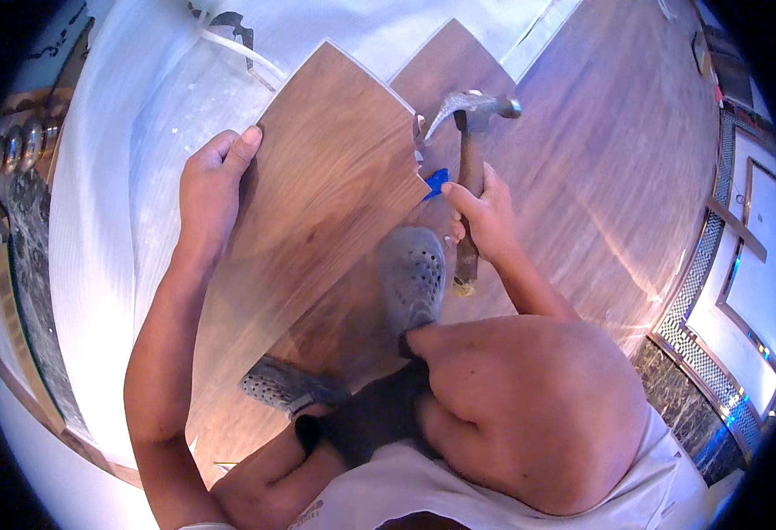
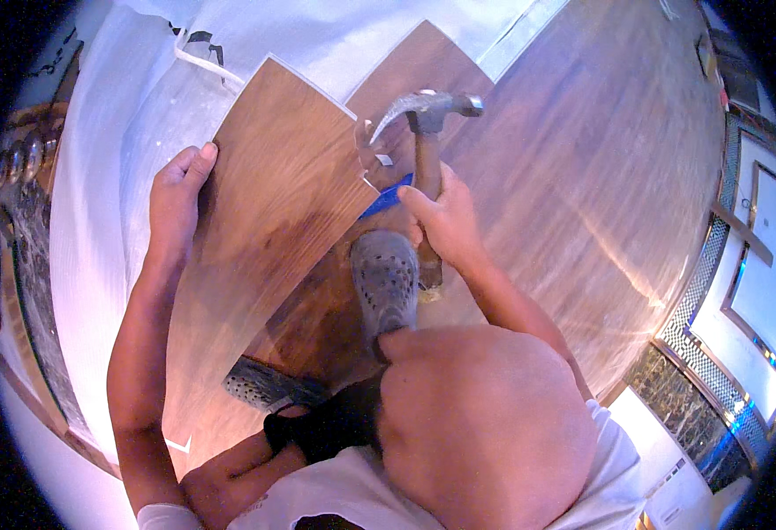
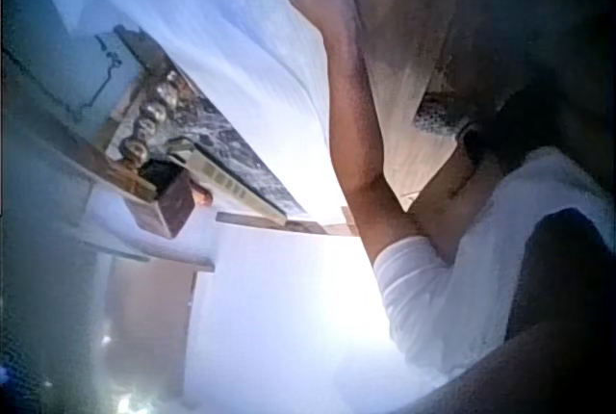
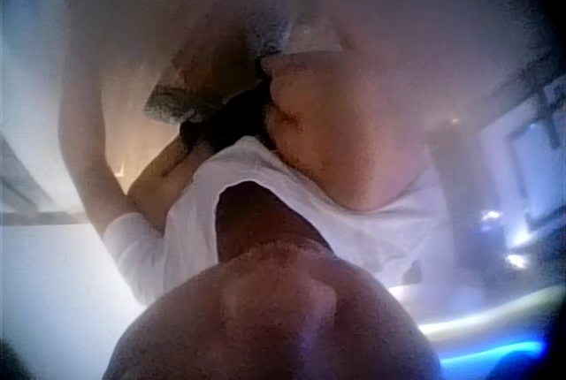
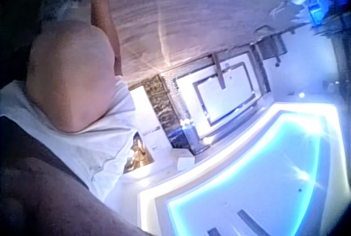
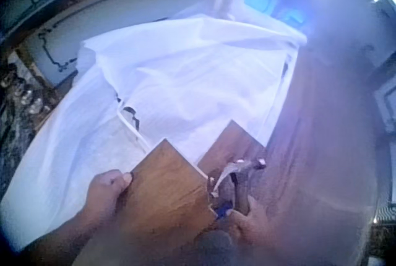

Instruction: The person installs floor planks, using a utility knife to cut underlayment, positioning a plank, and hammering it into place.

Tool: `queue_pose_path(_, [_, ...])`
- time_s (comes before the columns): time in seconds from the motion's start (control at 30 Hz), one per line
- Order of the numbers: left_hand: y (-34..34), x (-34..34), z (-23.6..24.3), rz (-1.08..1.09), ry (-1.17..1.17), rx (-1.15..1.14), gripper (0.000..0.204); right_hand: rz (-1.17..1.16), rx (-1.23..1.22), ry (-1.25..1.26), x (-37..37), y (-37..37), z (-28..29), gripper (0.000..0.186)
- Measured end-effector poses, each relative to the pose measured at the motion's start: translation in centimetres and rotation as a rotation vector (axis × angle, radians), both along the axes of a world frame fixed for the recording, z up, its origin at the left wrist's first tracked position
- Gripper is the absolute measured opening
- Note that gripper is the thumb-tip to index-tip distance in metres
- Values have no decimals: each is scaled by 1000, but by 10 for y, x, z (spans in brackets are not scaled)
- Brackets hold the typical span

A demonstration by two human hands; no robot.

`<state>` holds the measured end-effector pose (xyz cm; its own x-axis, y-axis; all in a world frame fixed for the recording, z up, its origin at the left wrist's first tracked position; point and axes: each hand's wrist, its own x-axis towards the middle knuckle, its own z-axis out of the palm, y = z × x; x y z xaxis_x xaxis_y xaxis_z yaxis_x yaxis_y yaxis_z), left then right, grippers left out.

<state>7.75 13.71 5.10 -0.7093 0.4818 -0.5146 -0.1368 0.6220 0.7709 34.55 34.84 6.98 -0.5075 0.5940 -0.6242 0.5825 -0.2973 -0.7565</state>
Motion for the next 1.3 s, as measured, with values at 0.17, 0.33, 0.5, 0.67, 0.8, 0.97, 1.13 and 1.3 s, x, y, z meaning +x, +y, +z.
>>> queue_pose_path(0.17, [4, 8, 5, -4, -29, 30, 49, 65, -83, 81, 10, 17, -4, 30])
queue_pose_path(0.33, [4, 11, 7, -68, 14, 12, 52, 210, 3, -16, 10, 41, 14, 30])
queue_pose_path(0.5, [6, 19, 4, -57, 7, 2, 53, 370, 185, -131, 11, 50, 23, 27])
queue_pose_path(0.67, [6, 21, 0, -126, 40, -37, 53, 110, 304, -35, -6, 45, 24, 21])
queue_pose_path(0.8, [6, 25, -1, -93, -42, -34, 45, -59, 372, 22, 5, 52, 14, 24])
queue_pose_path(0.97, [8, 23, 2, -78, 13, -16, 52, 26, 317, -153, 25, 16, 12, 24])
queue_pose_path(1.13, [8, 20, -1, -108, 85, -45, 52, -62, 69, -23, 8, -20, 6, 23])
queue_pose_path(1.3, [7, 19, -5, -86, 103, -18, 52, -130, 25, 5, 5, -34, 5, 21])
